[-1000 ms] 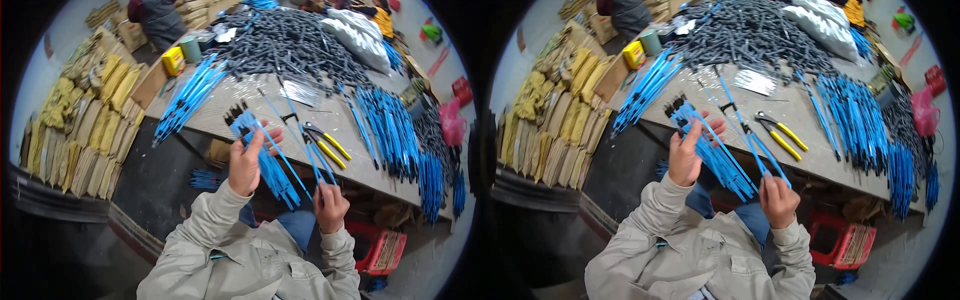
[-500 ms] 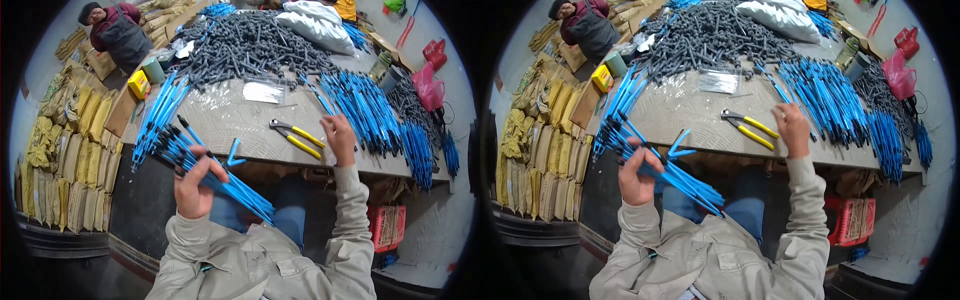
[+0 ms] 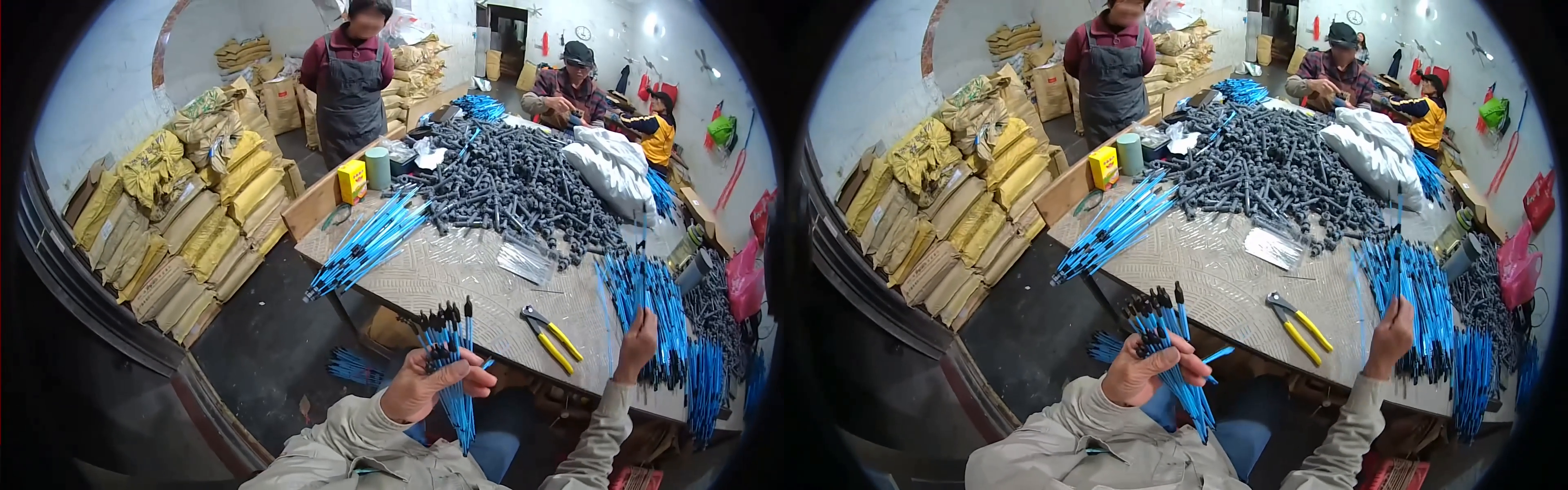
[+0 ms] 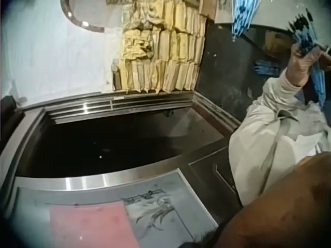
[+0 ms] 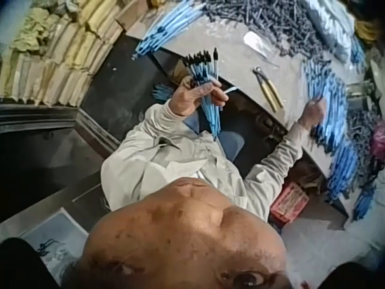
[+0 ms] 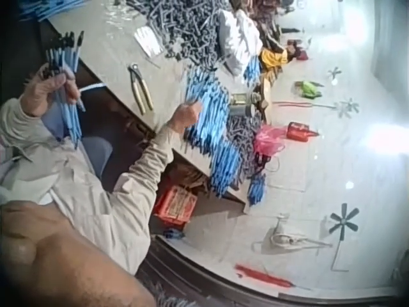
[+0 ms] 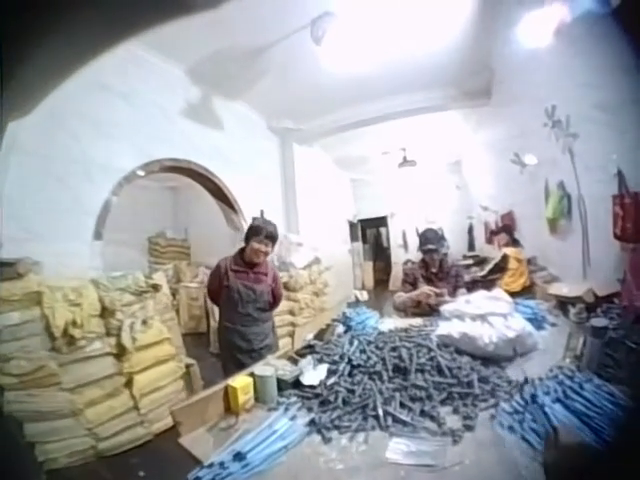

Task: Assembling and securing bundles of blue plastic components using pliers.

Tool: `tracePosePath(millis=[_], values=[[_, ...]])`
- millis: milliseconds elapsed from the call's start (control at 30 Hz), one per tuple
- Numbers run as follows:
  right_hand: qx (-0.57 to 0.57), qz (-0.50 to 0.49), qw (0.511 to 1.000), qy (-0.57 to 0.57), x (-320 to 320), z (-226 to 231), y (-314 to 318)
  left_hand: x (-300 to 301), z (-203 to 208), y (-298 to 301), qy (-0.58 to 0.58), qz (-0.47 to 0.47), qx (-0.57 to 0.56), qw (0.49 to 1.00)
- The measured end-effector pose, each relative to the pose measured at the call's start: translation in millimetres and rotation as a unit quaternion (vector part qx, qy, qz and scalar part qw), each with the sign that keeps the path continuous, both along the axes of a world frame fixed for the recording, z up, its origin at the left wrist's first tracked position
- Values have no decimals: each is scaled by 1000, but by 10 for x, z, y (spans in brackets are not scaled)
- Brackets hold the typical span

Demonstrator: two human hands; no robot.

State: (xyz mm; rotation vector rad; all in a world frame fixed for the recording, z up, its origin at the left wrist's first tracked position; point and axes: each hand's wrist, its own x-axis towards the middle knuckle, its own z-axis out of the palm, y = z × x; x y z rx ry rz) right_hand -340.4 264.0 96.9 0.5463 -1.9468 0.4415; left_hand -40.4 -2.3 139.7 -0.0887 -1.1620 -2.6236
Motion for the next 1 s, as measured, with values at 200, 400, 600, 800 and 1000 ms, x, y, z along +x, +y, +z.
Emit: tracePosePath(millis=[200, 400, 600, 800, 1000], values=[[-248, 195, 930, -189, 1114, -6, -184, -199, -68, 39, -26, 145, -23, 989], [-149, 390, 893, -168, 1787, -112, -727, -347, -85, 68, -30, 257, -32, 965], [-105, 379, 894, -214, 2006, -116, -815, -347, -178, 109, -41, 250, -37, 967], [-227, 378, 871, -218, 2083, -162, -697, -271, -357, 28, -87, 284, -17, 955], [-148, 398, 865, -268, 2102, -349, -925, -426, -209, 144, -72, 277, 44, 957]])
